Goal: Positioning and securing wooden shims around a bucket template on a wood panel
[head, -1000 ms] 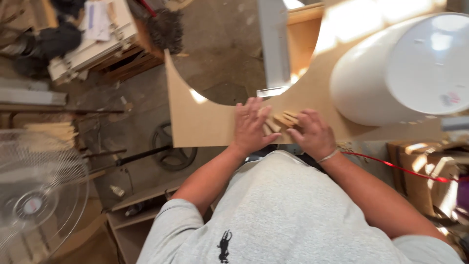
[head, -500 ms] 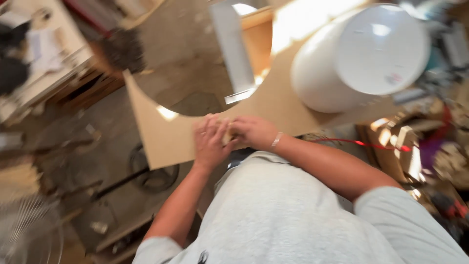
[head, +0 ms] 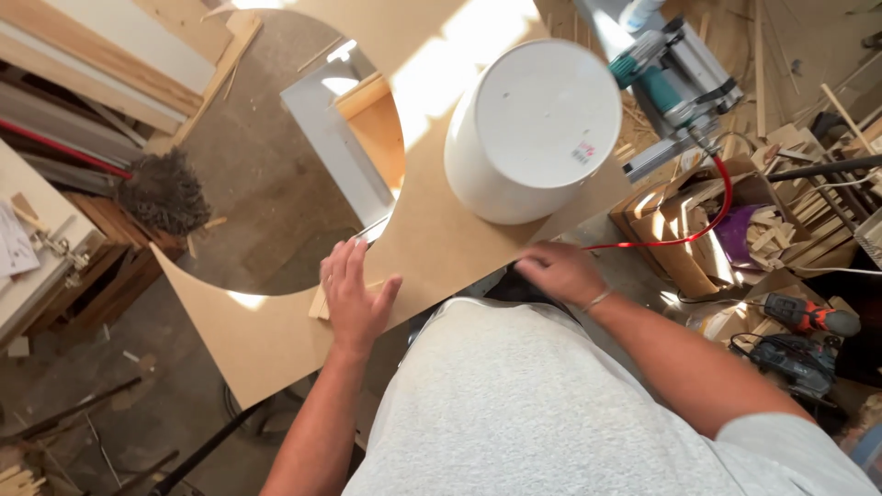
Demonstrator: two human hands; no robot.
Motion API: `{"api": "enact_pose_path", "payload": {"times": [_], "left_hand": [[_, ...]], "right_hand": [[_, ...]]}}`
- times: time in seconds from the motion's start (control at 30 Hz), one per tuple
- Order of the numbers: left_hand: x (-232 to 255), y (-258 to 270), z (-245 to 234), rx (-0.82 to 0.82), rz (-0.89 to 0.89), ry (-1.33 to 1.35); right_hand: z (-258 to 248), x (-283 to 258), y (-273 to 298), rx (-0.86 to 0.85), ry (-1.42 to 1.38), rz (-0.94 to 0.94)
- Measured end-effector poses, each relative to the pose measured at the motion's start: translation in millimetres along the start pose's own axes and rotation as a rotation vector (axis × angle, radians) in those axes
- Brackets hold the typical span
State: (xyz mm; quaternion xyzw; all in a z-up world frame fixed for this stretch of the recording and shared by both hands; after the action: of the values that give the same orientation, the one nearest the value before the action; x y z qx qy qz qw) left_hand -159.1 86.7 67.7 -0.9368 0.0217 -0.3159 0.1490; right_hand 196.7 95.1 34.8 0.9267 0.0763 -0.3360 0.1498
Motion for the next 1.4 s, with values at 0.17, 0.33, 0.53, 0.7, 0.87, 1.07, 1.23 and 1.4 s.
{"api": "enact_pose_path", "payload": {"times": [0.17, 0.33, 0.53, 0.7, 0.87, 1.07, 1.23, 1.4], "left_hand": [[56.2, -81.7, 68.7, -0.357, -0.136, 0.562], [91.8, -137.8, 140.5, -0.518, -0.482, 1.070], [131.4, -175.5, 159.1, -0.570, -0.517, 1.088], [57.9, -163.5, 212.9, -0.541, -0.670, 1.245], [84.7, -150.4, 196.3, -0.520, -0.822, 1.281], [97.4, -135.4, 193.5, -0.486, -0.928, 1.273], [81.5, -119.9, 209.4, -0.450, -0.995, 1.267], [150.1, -155.1, 180.0, -0.398, -0.776, 1.254]], "right_hand": [[-91.8, 101.4, -21.0, 0.183, -0.069, 0.283], [-131.6, 119.5, -82.6, 0.174, -0.553, 0.305], [-142.3, 65.1, -113.4, -0.166, -0.630, 0.237], [-154.1, 93.3, -132.4, -0.342, -0.446, 0.169], [-153.1, 98.6, -144.4, -0.403, -0.415, 0.089], [-151.8, 113.6, -136.7, -0.419, -0.432, 0.084], [-150.4, 133.5, -128.7, -0.415, -0.433, 0.095], [-157.9, 142.3, -116.3, -0.373, -0.460, 0.129]]}}
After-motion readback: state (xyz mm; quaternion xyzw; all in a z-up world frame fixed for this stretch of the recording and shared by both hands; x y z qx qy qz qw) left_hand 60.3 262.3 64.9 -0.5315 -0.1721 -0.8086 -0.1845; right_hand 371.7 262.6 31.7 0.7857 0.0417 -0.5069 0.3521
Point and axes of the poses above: each hand's wrist, its own y-axis away from the middle knuckle, its own z-axis out of the palm, x = y × z, the point moved 10 cm from there along -y, towards the middle knuckle, and after that the axes turned 3 degrees about -z, right-handed, at the moved point
